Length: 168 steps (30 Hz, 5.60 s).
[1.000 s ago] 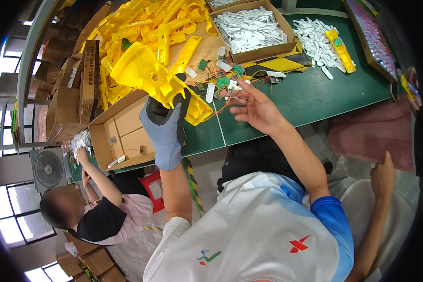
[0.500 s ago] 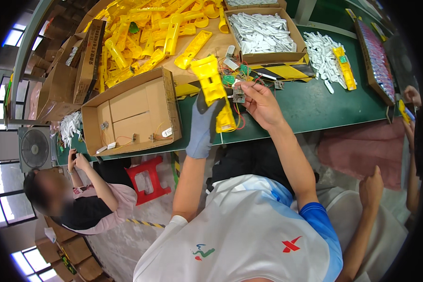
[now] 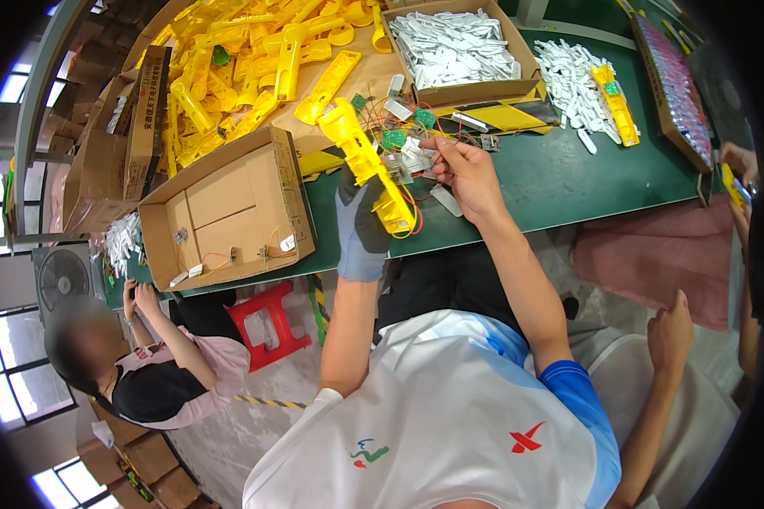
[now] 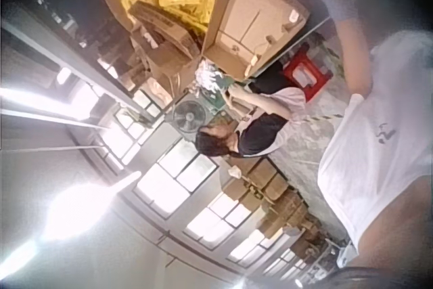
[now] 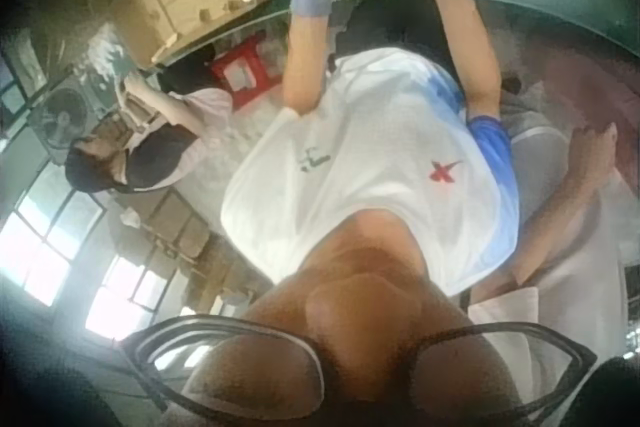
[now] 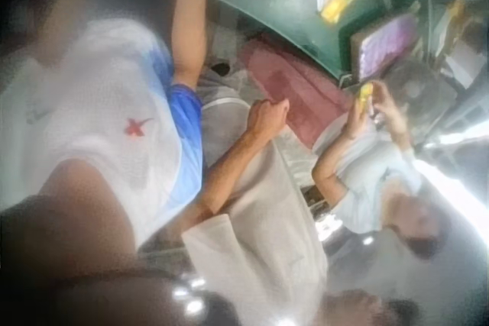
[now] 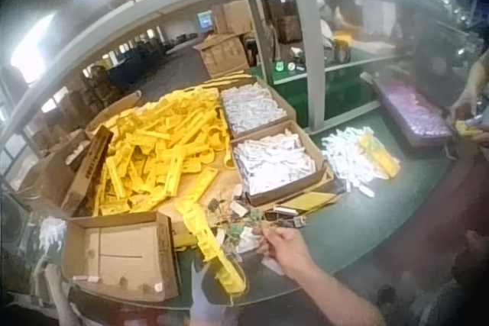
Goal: Assembling the internal components and housing of yellow flashlights on a production line.
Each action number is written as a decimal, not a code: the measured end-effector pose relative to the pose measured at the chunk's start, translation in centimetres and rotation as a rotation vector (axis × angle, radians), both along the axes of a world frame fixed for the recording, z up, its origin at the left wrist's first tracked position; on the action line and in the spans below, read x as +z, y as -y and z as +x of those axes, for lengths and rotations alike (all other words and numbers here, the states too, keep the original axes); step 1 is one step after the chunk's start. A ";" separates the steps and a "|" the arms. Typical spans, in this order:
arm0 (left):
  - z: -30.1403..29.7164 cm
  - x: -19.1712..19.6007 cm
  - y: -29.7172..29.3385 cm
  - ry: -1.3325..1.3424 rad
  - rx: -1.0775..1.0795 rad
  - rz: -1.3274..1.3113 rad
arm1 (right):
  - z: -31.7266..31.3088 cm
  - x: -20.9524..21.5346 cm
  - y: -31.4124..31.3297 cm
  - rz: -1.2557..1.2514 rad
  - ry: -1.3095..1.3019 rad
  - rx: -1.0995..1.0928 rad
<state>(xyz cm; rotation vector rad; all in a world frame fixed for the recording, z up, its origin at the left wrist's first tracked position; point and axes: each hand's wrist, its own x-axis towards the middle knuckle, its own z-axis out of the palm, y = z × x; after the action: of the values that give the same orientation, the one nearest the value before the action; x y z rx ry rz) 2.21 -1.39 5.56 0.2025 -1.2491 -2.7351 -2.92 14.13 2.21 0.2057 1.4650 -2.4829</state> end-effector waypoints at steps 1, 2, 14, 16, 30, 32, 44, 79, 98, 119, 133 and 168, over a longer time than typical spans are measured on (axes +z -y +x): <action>0.1 -0.1 0.5 -0.024 -0.002 -0.051 | 0.0 0.1 -0.5 -0.004 0.005 0.000; 0.1 0.3 0.8 0.016 0.009 -0.185 | 0.1 0.5 -1.4 0.299 -0.027 0.111; 1.6 2.2 0.0 0.049 0.073 -0.295 | 3.7 7.5 -0.8 0.426 -0.319 0.228; 1.7 1.9 -0.3 0.046 0.074 -0.324 | 3.3 6.9 -0.4 0.308 -0.287 0.226; 2.2 0.0 2.1 0.015 0.238 -0.426 | 2.3 5.0 -2.6 0.109 -0.256 0.091; 2.3 -0.4 2.6 0.049 0.244 -0.448 | 2.2 5.4 -2.3 -0.003 -0.325 0.159; 3.3 -1.2 5.0 -0.123 0.605 -0.955 | 2.6 4.8 -1.4 0.322 -0.169 0.143; 4.4 1.4 1.9 0.296 -0.220 -0.155 | 4.2 3.7 -1.7 0.163 -0.535 0.241; 4.7 2.1 3.5 -0.047 0.195 -0.396 | 4.0 4.8 0.6 0.095 -0.255 0.192; 4.9 1.9 2.1 0.186 -0.132 -0.294 | 2.4 7.3 -0.3 0.244 -0.544 0.563; 5.5 0.6 0.0 0.089 0.068 -0.400 | 5.5 2.2 0.1 0.012 -0.379 0.195; 5.9 1.6 0.3 0.232 -0.093 -0.229 | 6.6 2.4 3.4 0.044 -0.254 0.000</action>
<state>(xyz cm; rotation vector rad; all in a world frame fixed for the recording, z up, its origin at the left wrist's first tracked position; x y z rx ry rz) 8.12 -1.67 7.13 0.4582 -1.6581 -2.6745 3.65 10.71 4.62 -0.1056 1.6156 -2.5536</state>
